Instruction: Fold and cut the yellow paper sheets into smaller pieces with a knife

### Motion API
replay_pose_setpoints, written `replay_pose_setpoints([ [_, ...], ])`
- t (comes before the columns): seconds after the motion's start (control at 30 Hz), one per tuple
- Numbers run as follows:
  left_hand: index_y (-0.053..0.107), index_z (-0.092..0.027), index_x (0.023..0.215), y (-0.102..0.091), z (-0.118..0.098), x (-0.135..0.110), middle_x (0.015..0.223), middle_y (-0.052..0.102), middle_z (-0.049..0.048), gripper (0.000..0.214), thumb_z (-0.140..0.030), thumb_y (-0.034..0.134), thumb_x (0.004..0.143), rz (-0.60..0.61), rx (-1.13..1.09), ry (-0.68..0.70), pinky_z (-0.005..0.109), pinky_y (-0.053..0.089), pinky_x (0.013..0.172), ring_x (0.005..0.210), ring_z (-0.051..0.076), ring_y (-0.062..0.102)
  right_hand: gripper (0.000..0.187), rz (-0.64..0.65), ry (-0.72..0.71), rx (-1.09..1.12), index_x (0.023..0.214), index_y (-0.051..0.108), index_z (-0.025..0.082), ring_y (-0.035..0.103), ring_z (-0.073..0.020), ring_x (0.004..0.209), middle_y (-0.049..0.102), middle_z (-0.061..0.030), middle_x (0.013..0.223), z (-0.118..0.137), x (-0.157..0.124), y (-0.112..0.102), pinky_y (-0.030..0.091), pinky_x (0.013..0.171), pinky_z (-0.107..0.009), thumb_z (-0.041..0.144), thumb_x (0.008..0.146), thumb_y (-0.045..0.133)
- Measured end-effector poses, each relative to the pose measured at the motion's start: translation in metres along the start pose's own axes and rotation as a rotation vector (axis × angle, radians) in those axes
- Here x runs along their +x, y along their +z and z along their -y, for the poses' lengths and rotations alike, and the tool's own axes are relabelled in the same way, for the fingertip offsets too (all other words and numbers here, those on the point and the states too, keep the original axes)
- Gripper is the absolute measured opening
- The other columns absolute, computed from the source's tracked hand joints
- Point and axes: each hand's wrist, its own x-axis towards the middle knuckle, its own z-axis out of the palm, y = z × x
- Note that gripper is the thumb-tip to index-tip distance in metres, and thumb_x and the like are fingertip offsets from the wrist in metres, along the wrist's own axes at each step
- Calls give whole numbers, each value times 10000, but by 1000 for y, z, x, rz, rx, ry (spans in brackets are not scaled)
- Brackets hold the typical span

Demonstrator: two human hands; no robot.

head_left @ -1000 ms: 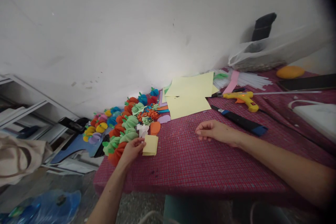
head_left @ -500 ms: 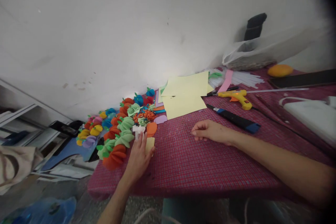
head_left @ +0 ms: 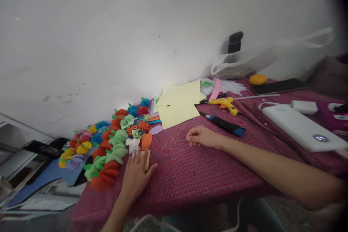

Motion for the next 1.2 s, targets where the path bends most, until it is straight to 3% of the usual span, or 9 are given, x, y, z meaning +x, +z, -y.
replay_pose_setpoints([
  [0.1,473,-147,1239,-19,-28,14,1385,332,165,554,-512,380,833,-153,26,-8,485,238,1010,1278,325,270,193,-60,-38,-105,733,597,149,514,-94,528,619,-23,638,-3,3,-2,376,480,-207,333,739,538],
  [0.2,438,-163,1268,-29,-63,40,1350,403,123,495,-443,342,871,-128,-78,150,419,245,1027,1271,260,301,156,-92,-62,-185,743,588,144,521,-99,531,613,-16,625,-2,5,1,389,491,-210,282,739,514],
  [0.4,377,-162,1308,-11,-111,99,1370,368,144,540,-476,290,877,-124,-191,164,467,182,1032,1279,279,281,164,-124,-94,-506,808,621,159,569,-123,620,644,-17,693,22,10,-8,420,567,-219,236,727,502],
  [0.5,360,-157,1318,4,-115,110,1362,376,155,595,-530,258,866,-87,-229,132,492,156,1030,1277,288,281,222,-296,28,-769,899,638,192,595,-139,752,672,-24,852,38,28,-34,423,650,-212,296,731,538],
  [0.7,367,-170,1317,24,-104,108,1388,345,131,623,-567,234,855,-6,-287,138,468,169,1034,1293,261,253,413,-515,270,-894,1073,583,100,568,-249,954,625,-155,1033,39,85,-84,416,763,-298,335,734,556],
  [0.8,377,-178,1312,26,-101,109,1380,359,124,621,-569,224,855,-13,-314,133,471,170,1034,1290,259,260,484,-556,346,-906,1102,562,60,546,-283,1011,601,-197,1071,29,105,-89,411,781,-314,331,703,596],
  [0.93,400,-184,1297,27,-102,111,1372,375,116,606,-564,235,855,-10,-347,130,465,171,1036,1288,257,266,566,-589,386,-890,1118,553,64,550,-274,1014,606,-184,1067,23,118,-87,423,758,-287,315,624,663],
  [1.1,411,-199,1287,21,-100,111,1352,404,114,566,-541,278,857,-34,-390,136,471,172,1033,1269,264,302,321,-575,345,-824,916,647,103,604,-241,856,659,-127,898,27,119,-83,433,637,-259,260,637,628],
  [1.2,440,-178,1257,9,-93,114,1307,453,125,501,-472,306,875,-166,-429,75,467,168,1034,1234,261,350,259,-553,246,-756,881,643,112,607,-182,722,660,-91,828,37,112,-87,415,552,-236,282,736,513],
])
